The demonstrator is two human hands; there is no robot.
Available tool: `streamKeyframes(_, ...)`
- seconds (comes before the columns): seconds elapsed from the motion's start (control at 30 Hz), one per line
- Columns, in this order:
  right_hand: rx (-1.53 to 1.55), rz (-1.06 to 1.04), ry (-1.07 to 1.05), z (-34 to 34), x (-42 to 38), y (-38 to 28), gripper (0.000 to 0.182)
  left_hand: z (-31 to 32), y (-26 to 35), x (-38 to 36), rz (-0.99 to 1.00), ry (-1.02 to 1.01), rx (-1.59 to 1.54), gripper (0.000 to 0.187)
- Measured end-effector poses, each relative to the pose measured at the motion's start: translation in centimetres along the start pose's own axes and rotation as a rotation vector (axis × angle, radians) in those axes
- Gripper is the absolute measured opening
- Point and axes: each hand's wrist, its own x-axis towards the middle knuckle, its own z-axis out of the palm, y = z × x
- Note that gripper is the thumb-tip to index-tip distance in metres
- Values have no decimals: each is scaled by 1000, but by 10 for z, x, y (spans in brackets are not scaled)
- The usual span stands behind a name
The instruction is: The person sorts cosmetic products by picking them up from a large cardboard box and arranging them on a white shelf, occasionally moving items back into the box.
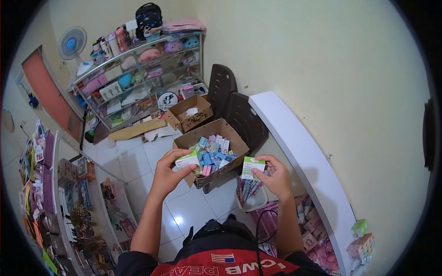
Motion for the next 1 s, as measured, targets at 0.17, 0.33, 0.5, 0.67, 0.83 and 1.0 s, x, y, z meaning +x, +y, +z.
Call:
streamKeyframes(0.17, 56, 29, -60, 15, 37, 30, 31, -13, -19, 14, -41, 31, 44, 39)
streamKeyframes(0.33, 92, 62, -93, 22, 77, 56, 32, -27, -41, 48, -53, 28, 144, 39)
streamKeyframes(0.5, 125, 157, -91, 26, 122, 79, 32, -25, -72, 91, -115, 96, 88, 39)
streamKeyframes(0.67, 145, 232, -82, 30, 163, 130, 31, -19, -115, 127, -188, 74, 120, 39)
streamKeyframes(0.83, 46, 320, -79, 35, 191, 166, 32, -5, -173, 146, -259, 26, 167, 39)
streamKeyframes(1.0, 18, 424, -51, 44, 201, 228, 30, 14, -229, 171, -298, -149, 238, 37)
